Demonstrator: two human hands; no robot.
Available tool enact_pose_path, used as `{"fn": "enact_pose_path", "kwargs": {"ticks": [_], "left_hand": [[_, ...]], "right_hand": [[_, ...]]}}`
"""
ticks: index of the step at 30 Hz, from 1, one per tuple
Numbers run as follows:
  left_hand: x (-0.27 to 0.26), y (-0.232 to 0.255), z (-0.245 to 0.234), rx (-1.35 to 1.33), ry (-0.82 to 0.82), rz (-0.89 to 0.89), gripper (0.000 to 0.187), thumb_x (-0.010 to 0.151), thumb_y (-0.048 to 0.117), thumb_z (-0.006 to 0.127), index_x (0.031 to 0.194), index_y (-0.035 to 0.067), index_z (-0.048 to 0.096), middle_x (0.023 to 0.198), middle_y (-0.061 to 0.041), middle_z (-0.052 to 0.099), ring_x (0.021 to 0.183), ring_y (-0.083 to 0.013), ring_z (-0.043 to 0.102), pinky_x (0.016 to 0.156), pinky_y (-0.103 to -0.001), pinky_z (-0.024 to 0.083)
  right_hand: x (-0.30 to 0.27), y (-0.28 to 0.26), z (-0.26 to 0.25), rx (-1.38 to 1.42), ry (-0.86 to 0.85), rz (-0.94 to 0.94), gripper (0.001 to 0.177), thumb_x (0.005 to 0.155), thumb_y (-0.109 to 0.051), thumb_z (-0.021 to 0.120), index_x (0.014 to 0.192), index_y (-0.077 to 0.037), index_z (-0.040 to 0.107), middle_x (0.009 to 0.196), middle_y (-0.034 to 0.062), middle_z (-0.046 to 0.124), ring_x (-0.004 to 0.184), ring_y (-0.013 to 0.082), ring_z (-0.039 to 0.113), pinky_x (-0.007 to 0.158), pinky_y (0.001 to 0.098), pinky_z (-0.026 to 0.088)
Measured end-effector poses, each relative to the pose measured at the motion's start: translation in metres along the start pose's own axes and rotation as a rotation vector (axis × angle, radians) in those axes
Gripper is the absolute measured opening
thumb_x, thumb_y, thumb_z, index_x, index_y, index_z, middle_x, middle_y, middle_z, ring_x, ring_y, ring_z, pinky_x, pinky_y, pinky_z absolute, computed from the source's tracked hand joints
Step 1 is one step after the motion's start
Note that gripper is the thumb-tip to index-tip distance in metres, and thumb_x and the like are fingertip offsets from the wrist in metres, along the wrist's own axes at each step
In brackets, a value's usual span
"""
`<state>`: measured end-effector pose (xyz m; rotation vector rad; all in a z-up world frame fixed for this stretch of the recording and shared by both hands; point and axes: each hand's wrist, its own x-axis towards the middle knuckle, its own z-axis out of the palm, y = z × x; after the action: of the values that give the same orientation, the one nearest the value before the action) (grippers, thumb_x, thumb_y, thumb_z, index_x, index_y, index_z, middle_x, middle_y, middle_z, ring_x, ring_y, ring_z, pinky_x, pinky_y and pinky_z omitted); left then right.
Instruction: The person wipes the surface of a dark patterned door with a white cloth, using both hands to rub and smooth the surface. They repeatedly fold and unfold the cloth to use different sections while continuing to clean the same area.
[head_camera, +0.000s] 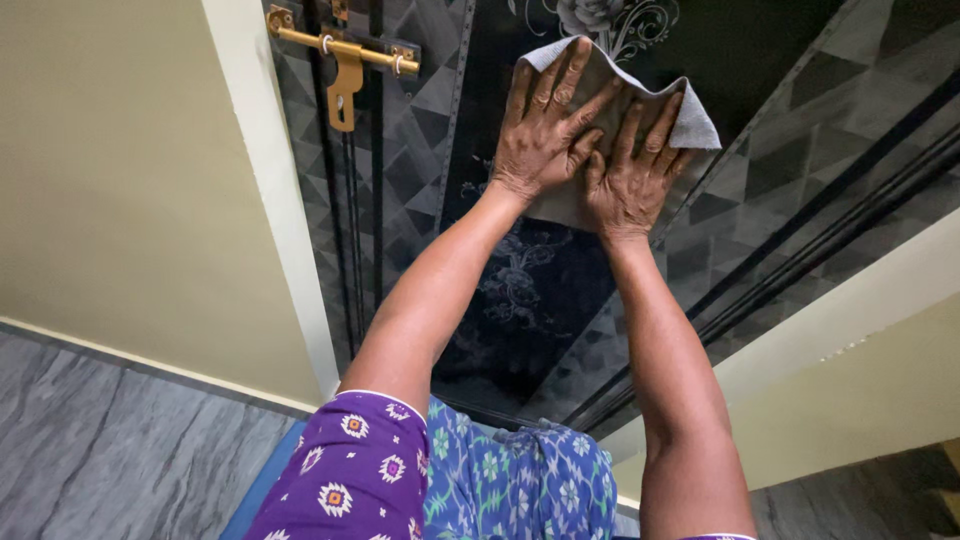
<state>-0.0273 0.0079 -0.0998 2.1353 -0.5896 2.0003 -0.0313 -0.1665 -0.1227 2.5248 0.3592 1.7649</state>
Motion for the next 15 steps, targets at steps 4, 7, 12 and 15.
{"fn": "enact_pose_path", "kwargs": {"ticks": [4,7,12,15], "left_hand": [[-0.01,0.0,0.005,0.034,0.028,0.023,0.051,0.116,0.053,0.038,0.165,0.038,0.035,0.175,-0.007,0.005,0.162,-0.0287,0.012,0.133,-0.057,0.007],[-0.018,0.001,0.006,-0.004,0.03,0.015,0.052,0.114,0.052,0.04,0.164,0.04,0.035,0.175,-0.005,0.007,0.162,-0.0269,0.014,0.134,-0.056,0.007],[-0.031,0.004,0.004,-0.014,-0.05,-0.002,0.053,0.112,0.051,0.044,0.164,0.041,0.036,0.175,-0.005,0.006,0.162,-0.0265,0.012,0.134,-0.057,0.006],[-0.038,0.004,0.006,-0.01,-0.057,0.004,0.054,0.111,0.05,0.046,0.164,0.042,0.035,0.175,-0.005,0.005,0.162,-0.026,0.011,0.134,-0.057,0.005]], "right_hand": [[-0.008,-0.003,-0.001,0.04,-0.017,-0.003,0.071,0.114,-0.055,0.032,0.168,-0.01,0.027,0.17,0.0284,0.01,0.159,0.0471,0.013,0.127,0.0643,0.008],[-0.014,-0.004,0.0,0.059,-0.03,-0.007,0.072,0.115,-0.055,0.032,0.169,-0.008,0.027,0.17,0.0289,0.011,0.159,0.0481,0.015,0.127,0.0643,0.009],[-0.025,-0.007,0.005,0.064,-0.026,-0.012,0.073,0.112,-0.055,0.034,0.169,-0.009,0.026,0.171,0.0285,0.009,0.16,0.0467,0.016,0.127,0.0657,0.008],[-0.032,-0.007,0.01,0.041,-0.059,-0.012,0.074,0.112,-0.057,0.034,0.169,-0.009,0.026,0.17,0.0282,0.009,0.159,0.0472,0.016,0.125,0.0666,0.007]]}}
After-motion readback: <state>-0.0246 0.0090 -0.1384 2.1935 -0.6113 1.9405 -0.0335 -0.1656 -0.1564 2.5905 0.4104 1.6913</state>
